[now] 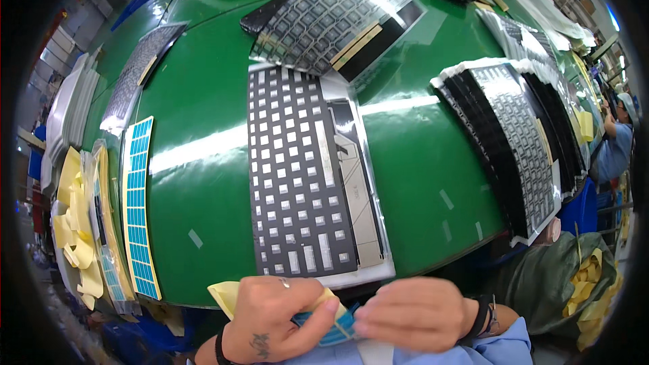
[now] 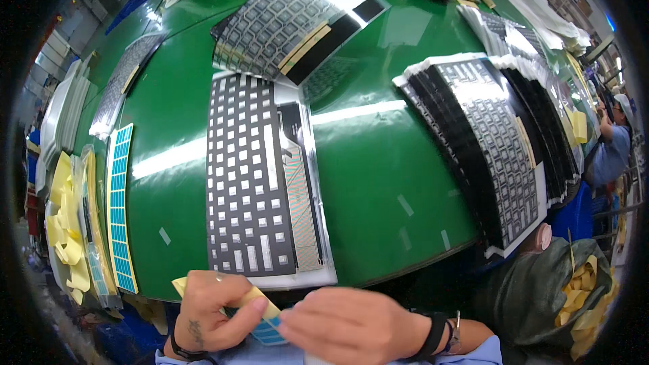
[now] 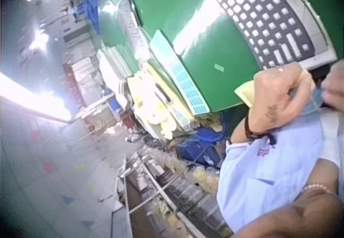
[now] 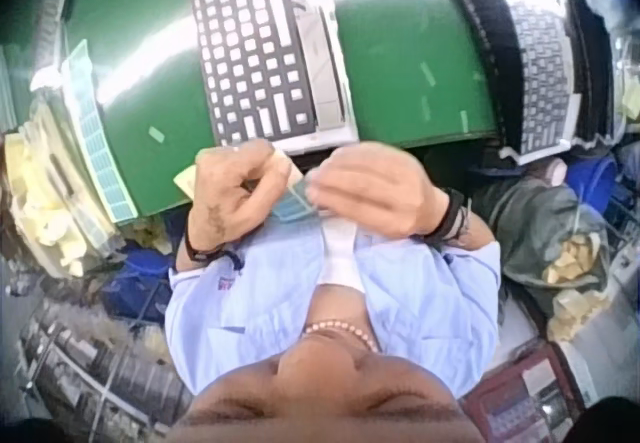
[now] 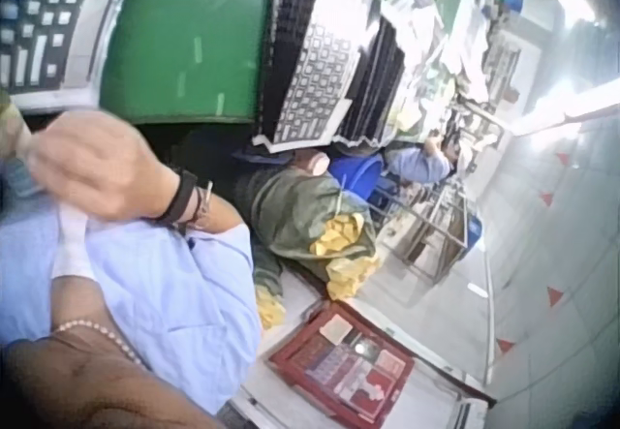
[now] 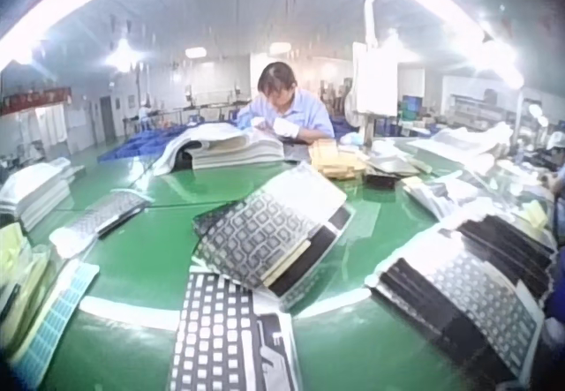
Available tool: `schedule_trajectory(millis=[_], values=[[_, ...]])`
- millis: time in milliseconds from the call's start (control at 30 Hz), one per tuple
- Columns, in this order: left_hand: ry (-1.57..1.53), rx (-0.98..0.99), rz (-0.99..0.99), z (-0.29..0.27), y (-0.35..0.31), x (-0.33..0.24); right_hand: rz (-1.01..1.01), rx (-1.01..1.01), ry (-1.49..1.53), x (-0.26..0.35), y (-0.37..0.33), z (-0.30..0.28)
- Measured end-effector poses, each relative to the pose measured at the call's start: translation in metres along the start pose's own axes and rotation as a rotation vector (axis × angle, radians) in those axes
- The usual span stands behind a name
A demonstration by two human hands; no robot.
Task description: Assembling components for computer keyboards on a factory production line.
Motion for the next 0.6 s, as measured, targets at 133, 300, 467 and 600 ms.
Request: schedule_trajectory(millis=[133,300,467,600], values=[[0.07,-0.095,0.246,-0.005,-0.001,-0.011,0.324,-0.256,-0.051,-0.04,-0.021,-0.016],[0.251,-0.011,0.445,0.012,-0.009,-0.017,0.368,-0.273,-0.032,-0.054,-0.025,-0.005],[0.371,0.037,0.47,0.021,-0.01,-0.01,0.338,-0.193,-0.056,-0.057,-0.025,0.003],[0.408,0.046,0.438,0.021,-0.008,-0.014,0.334,-0.201,-0.05,-0.057,-0.026,0.003]])
Point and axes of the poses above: each hand's wrist, its own y-axis towards the middle knuckle, its own z-axis out of the palm, x = y × z, the point moved 8 cm from there along y, towards the middle knuckle, and after that the axes turned 11 degrees about -x, right-handed, at the moved point
